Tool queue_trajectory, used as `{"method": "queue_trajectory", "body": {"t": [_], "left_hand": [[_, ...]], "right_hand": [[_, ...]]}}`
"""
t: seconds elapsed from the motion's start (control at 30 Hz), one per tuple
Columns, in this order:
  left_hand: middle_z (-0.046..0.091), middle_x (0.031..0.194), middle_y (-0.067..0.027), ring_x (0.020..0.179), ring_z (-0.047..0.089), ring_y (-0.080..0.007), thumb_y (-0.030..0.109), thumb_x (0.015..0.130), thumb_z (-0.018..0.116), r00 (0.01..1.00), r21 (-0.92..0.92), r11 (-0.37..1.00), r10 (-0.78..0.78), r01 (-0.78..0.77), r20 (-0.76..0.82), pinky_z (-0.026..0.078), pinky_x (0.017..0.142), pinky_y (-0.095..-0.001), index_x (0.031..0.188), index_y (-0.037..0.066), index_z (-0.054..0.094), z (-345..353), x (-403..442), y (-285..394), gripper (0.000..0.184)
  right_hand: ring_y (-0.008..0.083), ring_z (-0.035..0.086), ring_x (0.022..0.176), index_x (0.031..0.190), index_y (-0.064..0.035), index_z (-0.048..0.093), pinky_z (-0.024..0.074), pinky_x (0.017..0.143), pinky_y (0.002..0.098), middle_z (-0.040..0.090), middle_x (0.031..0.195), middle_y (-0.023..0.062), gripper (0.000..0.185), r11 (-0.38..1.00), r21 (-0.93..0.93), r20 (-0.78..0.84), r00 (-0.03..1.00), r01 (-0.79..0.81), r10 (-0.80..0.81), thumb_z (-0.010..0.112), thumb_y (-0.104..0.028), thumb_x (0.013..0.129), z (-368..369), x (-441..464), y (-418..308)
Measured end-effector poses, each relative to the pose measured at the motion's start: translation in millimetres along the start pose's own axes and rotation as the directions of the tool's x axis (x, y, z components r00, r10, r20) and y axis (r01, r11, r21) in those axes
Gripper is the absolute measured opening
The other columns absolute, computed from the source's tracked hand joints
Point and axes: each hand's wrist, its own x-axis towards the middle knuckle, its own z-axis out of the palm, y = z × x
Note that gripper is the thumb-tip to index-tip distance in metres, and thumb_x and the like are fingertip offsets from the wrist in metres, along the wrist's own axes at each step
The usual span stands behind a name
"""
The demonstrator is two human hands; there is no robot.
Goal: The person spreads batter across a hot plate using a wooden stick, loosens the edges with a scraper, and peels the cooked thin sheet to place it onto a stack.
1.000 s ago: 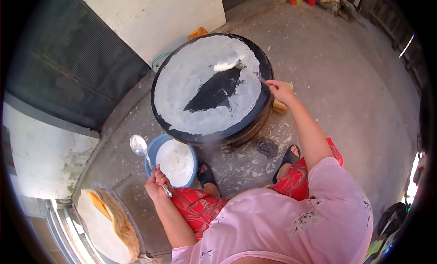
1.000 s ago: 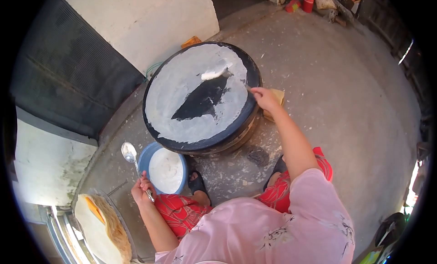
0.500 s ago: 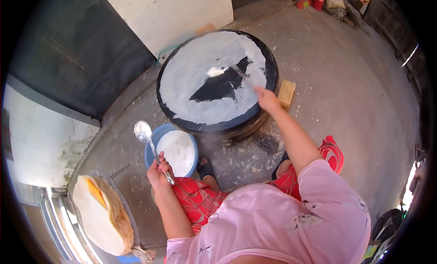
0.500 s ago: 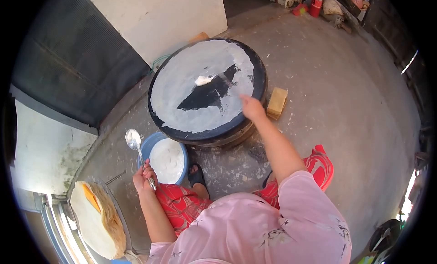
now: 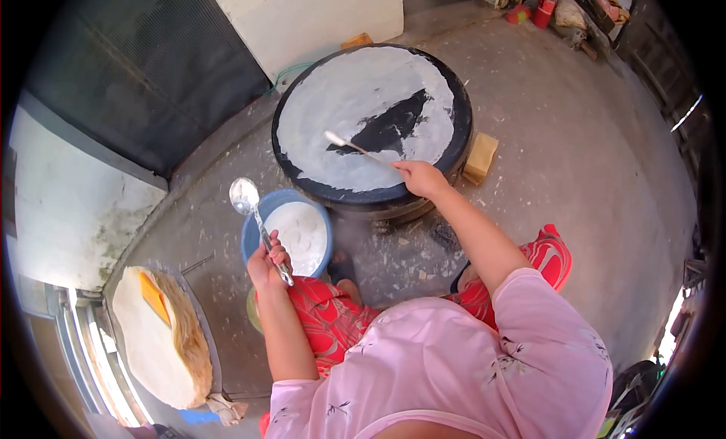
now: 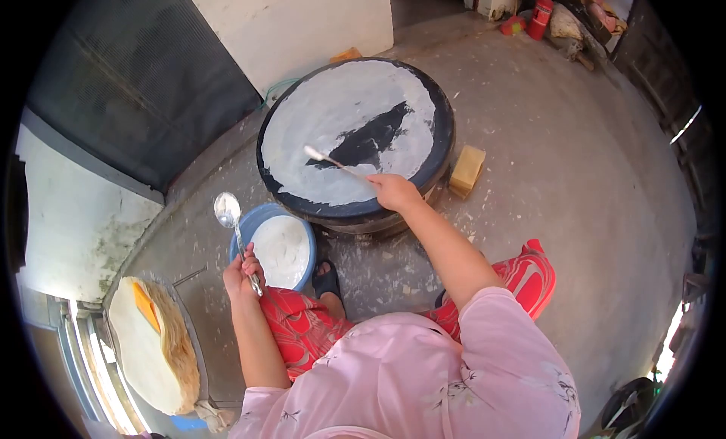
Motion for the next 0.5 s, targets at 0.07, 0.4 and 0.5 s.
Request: {"method": "queue_trajectory", "body": {"t": [0.07,0.4,0.5], "left_hand": [[0.047,0.071,-0.0061,0.048,0.039,-0.0103,0.019,0.092,0.031,1.0,-0.019,1.0,-0.019,0.02,0.015,0.034,0.041,-0.0205,0.103,-0.007,0.046,0,0,1,0.032],[0.047,0.071,-0.0064,0.048,0.039,-0.0103,0.017,0.091,0.033,1.0,0.001,1.0,0.0,0.0,-0.008,0.034,0.039,-0.0209,0.102,-0.007,0.046,1,-1,1,0.03],[0.046,0.07,-0.0061,0.049,0.04,-0.0102,0.017,0.09,0.033,0.999,-0.015,0.999,-0.048,0.048,0.003,0.034,0.04,-0.0208,0.102,-0.007,0.046,0,-1,3,0.029]], "right_hand": [[0.0286,0.058,0.088,0.104,-0.0243,0.062,0.0466,0.075,0.0349,0.062,0.097,0.0098,0.026,0.983,-0.185,0.102,0.995,0.01,0.009,0.049,-0.022,0.081,-20,-7,-21],[0.0244,0.055,0.069,0.11,-0.0156,0.055,0.047,0.059,0.0351,0.055,0.08,0.0072,0.041,0.798,-0.501,-0.167,0.867,0.335,-0.469,0.046,-0.004,0.072,14,-58,-33],[0.0229,0.055,0.068,0.11,-0.0141,0.055,0.0464,0.057,0.0349,0.055,0.078,0.006,0.042,0.759,-0.555,-0.152,0.856,0.34,-0.494,0.048,-0.005,0.07,39,-60,-24]]}}
